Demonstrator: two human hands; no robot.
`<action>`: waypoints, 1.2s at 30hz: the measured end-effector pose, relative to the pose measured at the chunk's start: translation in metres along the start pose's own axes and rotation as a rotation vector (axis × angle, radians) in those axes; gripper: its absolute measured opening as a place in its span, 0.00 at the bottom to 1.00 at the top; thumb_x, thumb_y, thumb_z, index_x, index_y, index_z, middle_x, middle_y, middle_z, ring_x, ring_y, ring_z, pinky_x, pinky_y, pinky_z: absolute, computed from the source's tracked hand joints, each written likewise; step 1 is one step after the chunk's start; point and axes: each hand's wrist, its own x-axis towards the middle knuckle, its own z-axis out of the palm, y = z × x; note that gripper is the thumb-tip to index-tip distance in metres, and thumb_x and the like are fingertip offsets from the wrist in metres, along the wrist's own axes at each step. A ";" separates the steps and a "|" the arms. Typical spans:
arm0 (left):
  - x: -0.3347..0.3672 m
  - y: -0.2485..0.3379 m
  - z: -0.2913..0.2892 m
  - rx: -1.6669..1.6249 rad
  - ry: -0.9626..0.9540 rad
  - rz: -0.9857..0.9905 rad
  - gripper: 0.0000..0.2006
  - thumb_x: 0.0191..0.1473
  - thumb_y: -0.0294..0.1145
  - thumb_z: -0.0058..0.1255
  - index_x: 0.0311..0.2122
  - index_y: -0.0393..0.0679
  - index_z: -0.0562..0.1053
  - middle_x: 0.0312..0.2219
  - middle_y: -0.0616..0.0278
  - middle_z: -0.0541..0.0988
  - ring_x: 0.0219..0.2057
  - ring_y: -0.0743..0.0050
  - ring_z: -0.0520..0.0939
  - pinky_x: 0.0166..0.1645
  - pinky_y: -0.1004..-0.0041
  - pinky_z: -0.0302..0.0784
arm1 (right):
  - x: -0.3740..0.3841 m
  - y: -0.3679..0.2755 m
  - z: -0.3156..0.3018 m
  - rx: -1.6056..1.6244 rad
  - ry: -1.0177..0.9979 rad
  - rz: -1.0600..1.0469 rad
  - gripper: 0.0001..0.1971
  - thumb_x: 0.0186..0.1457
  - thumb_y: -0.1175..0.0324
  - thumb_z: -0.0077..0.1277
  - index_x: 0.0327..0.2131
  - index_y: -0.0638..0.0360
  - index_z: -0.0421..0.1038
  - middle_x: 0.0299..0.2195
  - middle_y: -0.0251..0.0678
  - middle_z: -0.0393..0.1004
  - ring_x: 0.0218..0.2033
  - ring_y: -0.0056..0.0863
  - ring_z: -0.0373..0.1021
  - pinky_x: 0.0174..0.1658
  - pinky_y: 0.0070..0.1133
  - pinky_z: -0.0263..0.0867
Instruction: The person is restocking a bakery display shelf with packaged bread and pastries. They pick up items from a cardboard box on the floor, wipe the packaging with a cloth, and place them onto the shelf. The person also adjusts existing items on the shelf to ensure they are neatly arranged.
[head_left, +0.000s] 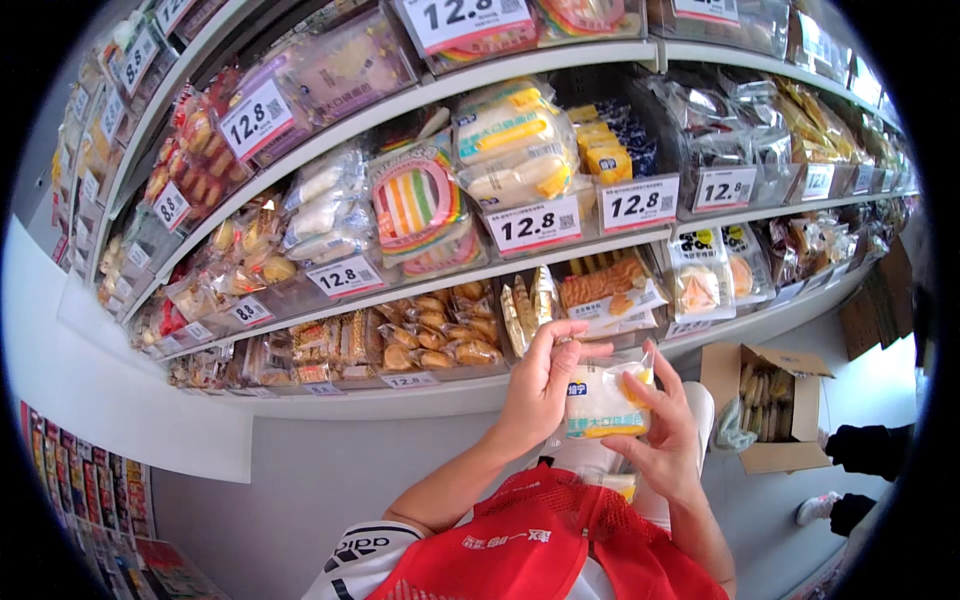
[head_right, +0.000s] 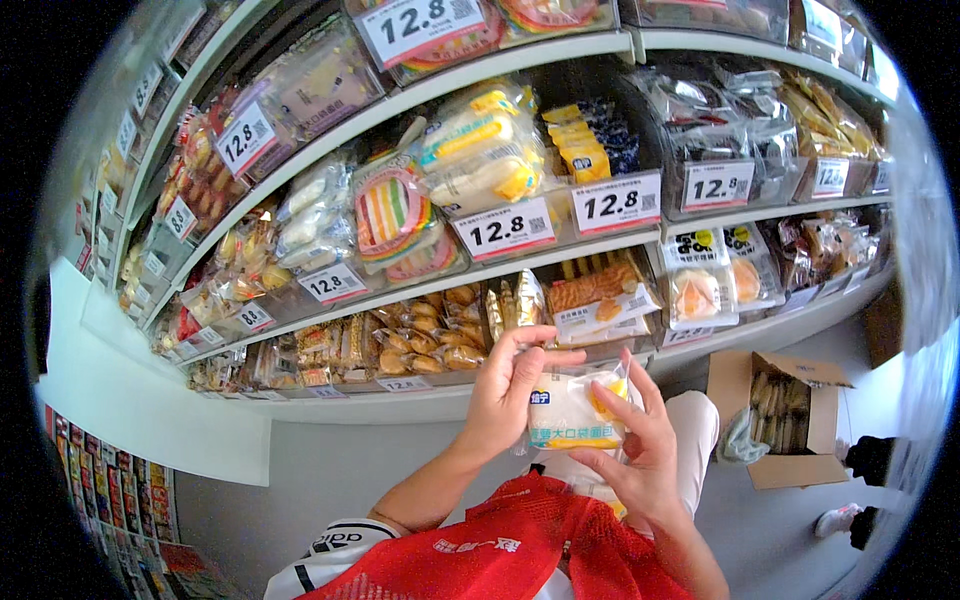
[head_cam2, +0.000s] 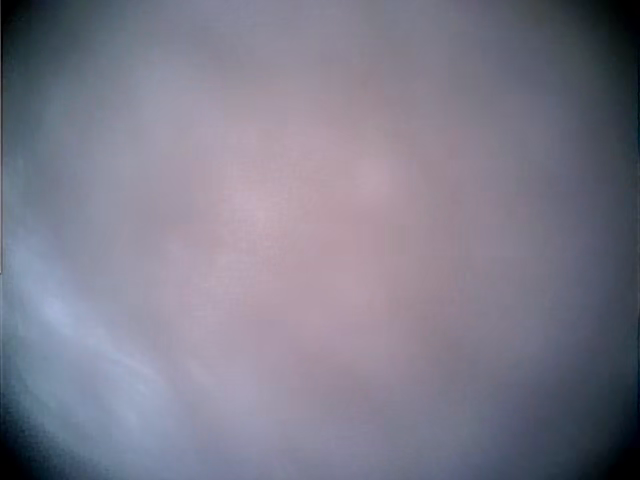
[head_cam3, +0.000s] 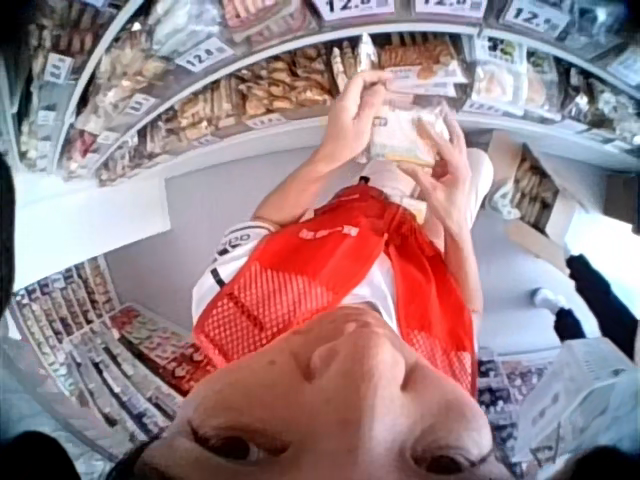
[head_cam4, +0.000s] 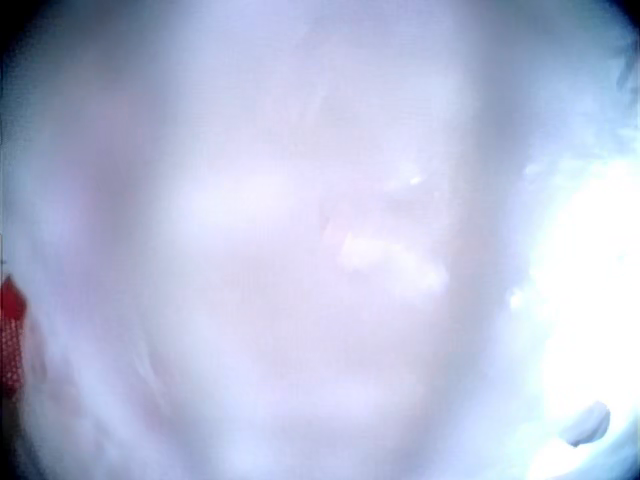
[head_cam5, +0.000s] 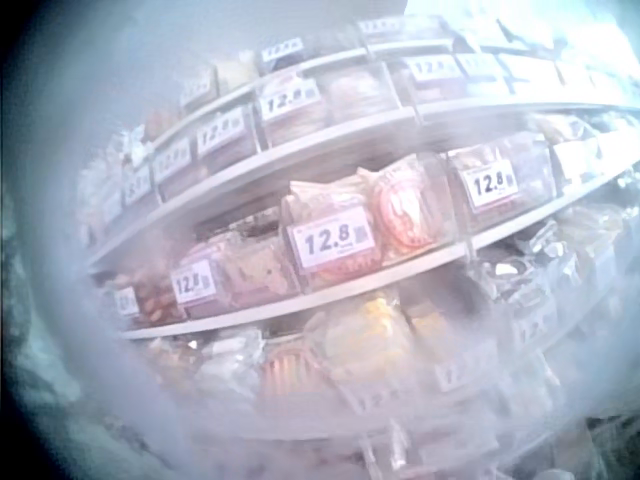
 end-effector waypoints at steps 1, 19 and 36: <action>0.005 0.003 -0.004 -0.055 -0.015 0.029 0.14 0.66 0.36 0.33 0.50 0.39 0.61 0.42 0.49 0.79 0.41 0.76 0.79 0.44 0.78 0.73 | 0.011 -0.003 -0.001 -0.035 -0.025 -0.063 0.36 0.37 0.81 0.65 0.54 0.58 0.65 0.65 0.47 0.41 0.63 0.38 0.50 0.56 0.29 0.65; 0.113 0.098 -0.106 0.362 0.223 0.579 0.20 0.59 0.36 0.49 0.53 0.38 0.65 0.54 0.51 0.67 0.53 0.66 0.71 0.55 0.68 0.66 | 0.225 -0.089 0.031 -0.362 0.088 -0.539 0.18 0.45 0.77 0.60 0.43 0.66 0.74 0.46 0.43 0.73 0.40 0.28 0.75 0.41 0.21 0.72; 0.142 0.081 -0.108 0.886 0.199 0.704 0.20 0.55 0.43 0.53 0.44 0.36 0.73 0.45 0.49 0.73 0.48 0.51 0.74 0.52 0.64 0.68 | 0.254 -0.073 0.036 -0.663 0.188 -0.622 0.12 0.49 0.75 0.54 0.38 0.70 0.74 0.38 0.46 0.75 0.35 0.41 0.74 0.40 0.27 0.69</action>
